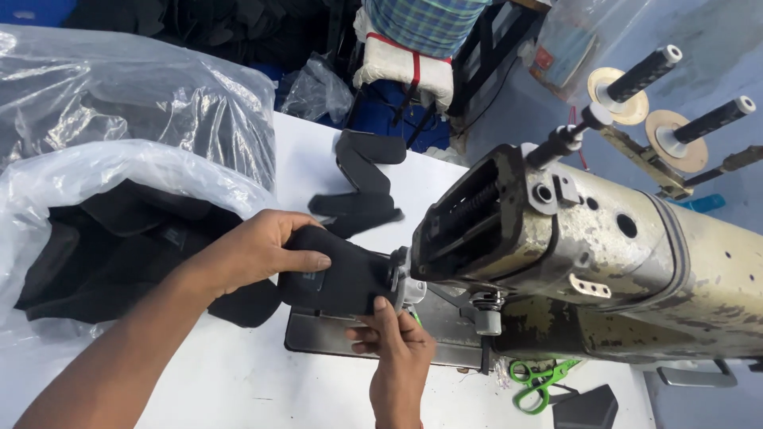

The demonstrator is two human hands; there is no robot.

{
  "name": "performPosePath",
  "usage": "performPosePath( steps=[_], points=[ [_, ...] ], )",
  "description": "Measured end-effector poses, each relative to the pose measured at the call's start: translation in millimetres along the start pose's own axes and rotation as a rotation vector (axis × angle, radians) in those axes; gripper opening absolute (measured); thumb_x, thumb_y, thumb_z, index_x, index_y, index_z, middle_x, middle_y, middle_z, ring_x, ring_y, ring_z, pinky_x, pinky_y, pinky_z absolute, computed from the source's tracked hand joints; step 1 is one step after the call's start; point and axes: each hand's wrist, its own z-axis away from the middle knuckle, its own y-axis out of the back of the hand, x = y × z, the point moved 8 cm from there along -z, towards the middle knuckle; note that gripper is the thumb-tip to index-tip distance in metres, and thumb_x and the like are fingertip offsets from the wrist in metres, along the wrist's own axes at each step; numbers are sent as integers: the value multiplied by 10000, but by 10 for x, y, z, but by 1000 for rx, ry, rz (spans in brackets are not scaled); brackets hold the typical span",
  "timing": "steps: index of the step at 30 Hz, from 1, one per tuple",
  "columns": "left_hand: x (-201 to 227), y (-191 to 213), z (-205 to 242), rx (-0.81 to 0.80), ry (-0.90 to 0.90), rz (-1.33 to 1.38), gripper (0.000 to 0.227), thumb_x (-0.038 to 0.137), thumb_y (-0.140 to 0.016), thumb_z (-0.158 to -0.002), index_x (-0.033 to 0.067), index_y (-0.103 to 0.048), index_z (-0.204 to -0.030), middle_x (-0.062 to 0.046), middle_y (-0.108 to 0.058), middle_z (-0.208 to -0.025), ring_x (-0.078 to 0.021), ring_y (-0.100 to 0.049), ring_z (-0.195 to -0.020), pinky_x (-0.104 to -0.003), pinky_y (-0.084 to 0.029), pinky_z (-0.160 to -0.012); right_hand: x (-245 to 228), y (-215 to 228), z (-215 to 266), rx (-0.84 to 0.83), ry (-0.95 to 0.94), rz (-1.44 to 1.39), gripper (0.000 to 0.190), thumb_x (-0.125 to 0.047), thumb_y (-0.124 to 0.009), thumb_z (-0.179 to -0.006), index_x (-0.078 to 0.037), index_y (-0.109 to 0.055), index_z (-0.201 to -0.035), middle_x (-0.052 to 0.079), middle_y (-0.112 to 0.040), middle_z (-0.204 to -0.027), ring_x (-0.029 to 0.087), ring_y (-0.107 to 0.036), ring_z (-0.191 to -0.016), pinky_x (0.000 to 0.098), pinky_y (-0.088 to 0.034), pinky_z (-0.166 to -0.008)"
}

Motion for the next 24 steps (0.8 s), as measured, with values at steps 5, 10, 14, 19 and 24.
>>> performPosePath(
  steps=[5, 10, 14, 19, 24],
  points=[
    [-252, -23, 53, -4, 29, 120, 386, 162, -822, -771, -28, -727, -1094, -103, -802, -855, -142, -750, -758, -261, -609, -712, 17, -88, 11, 16, -16, -9, 292, -224, -721, -921, 35, -741, -786, 144, -742, -663, 204, -711, -544, 308, -517, -484],
    [-641, -393, 297, -75, 121, 269, 564, 182, -835, -730, -29, -676, -1229, -133, -787, -914, -169, -739, -745, -275, -598, -591, 62, 61, 2, 2, 65, -14, 251, -208, -742, -913, 37, -767, -866, 100, -708, -672, 159, -657, -580, 294, -531, -557],
    [-859, -798, 422, -81, 111, 566, 667, 193, -830, -765, -64, -581, -1327, -160, -781, -1037, -173, -768, -824, -281, -645, -593, -39, 141, 61, -7, 83, 3, 250, -181, -733, -893, 44, -791, -988, 74, -734, -750, 126, -647, -653, 283, -537, -614],
    [-922, -941, 370, 24, 73, 615, 649, 213, -792, -791, -37, -567, -1346, -171, -767, -1047, -191, -786, -843, -306, -668, -626, 190, 340, -8, -40, 59, -4, 258, -139, -725, -887, 62, -760, -1044, 81, -752, -811, 124, -670, -698, 274, -527, -639],
    [-777, -910, 313, 57, 10, 611, 589, 224, -767, -832, -60, -593, -1318, -190, -755, -1045, -190, -766, -826, -301, -660, -646, 367, 450, -26, -112, 92, 44, 245, -113, -744, -868, 76, -752, -1024, 93, -744, -801, 133, -653, -658, 297, -544, -610]
  ],
)
